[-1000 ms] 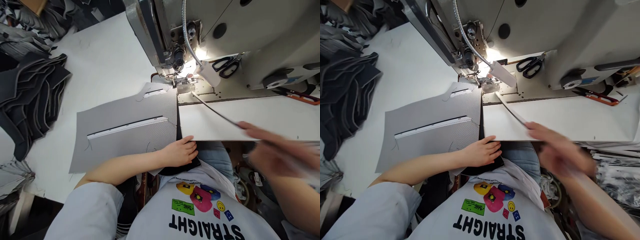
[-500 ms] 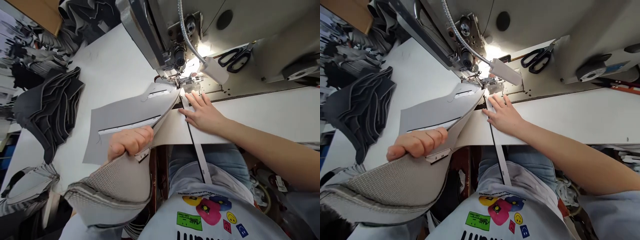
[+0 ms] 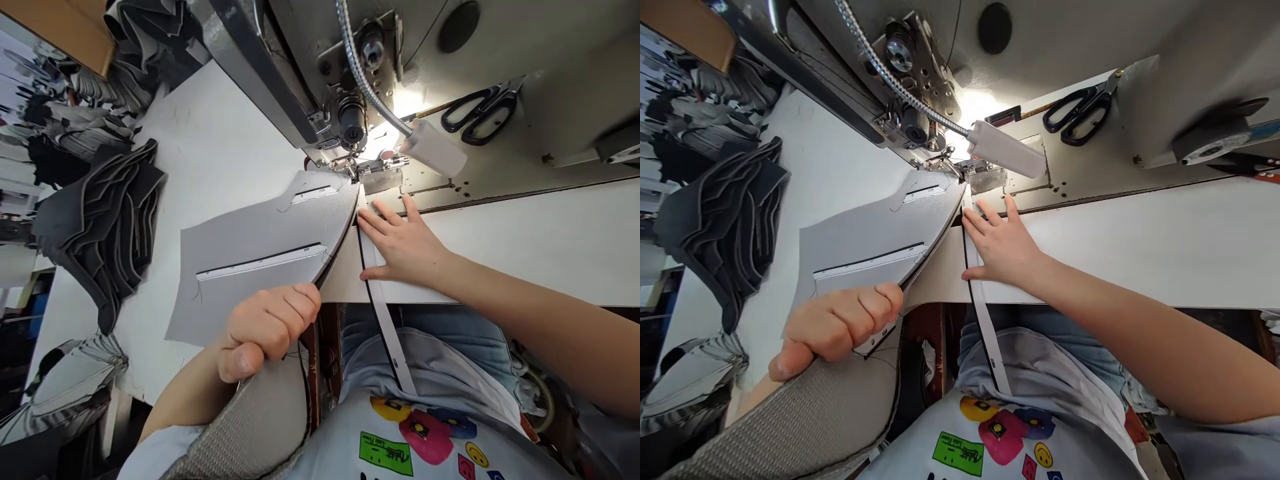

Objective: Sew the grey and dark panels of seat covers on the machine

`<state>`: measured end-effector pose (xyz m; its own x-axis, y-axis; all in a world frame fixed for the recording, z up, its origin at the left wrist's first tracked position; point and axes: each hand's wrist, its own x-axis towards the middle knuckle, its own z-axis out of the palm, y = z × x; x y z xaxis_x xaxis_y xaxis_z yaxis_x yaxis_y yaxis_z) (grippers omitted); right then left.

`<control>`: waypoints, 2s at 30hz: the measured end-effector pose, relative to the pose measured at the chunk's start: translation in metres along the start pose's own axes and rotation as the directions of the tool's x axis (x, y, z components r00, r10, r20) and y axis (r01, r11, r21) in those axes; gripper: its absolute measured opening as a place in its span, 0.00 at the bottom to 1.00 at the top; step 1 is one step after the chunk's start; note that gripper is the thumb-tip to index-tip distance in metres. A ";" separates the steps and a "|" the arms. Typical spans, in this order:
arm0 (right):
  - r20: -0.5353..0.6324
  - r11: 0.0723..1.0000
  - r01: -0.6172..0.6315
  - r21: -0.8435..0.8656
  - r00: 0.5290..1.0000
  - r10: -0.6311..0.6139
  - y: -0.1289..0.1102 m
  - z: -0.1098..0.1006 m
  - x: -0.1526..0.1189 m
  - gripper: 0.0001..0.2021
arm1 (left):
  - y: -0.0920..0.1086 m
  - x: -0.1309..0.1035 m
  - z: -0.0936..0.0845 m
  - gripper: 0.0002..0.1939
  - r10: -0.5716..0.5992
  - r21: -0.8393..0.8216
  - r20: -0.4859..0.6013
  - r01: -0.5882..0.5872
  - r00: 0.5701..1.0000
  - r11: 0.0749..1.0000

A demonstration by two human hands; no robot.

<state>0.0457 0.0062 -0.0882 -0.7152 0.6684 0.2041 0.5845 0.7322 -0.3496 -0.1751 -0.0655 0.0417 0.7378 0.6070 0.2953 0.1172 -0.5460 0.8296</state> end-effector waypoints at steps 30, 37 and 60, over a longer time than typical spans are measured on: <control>-0.031 0.995 -0.093 0.038 0.995 0.094 -0.019 -0.004 0.009 0.36 | -0.011 0.024 0.021 0.22 -0.004 -0.341 0.319 0.119 0.948 0.932; -0.001 0.993 -0.105 0.055 0.994 0.106 -0.021 -0.008 0.009 0.35 | -0.013 0.030 0.021 0.21 -0.016 -0.338 0.397 0.162 0.918 0.927; -0.325 0.907 0.320 -0.274 0.857 -0.401 -0.038 -0.005 -0.020 0.11 | -0.063 0.078 0.026 0.47 -0.927 0.819 -0.155 0.569 0.343 0.073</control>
<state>0.0402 -0.0345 -0.0742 -0.7225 0.3215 0.6120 0.4061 0.9138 -0.0007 -0.1078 0.0013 0.0004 0.0412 0.8034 -0.5940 0.9729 -0.1677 -0.1593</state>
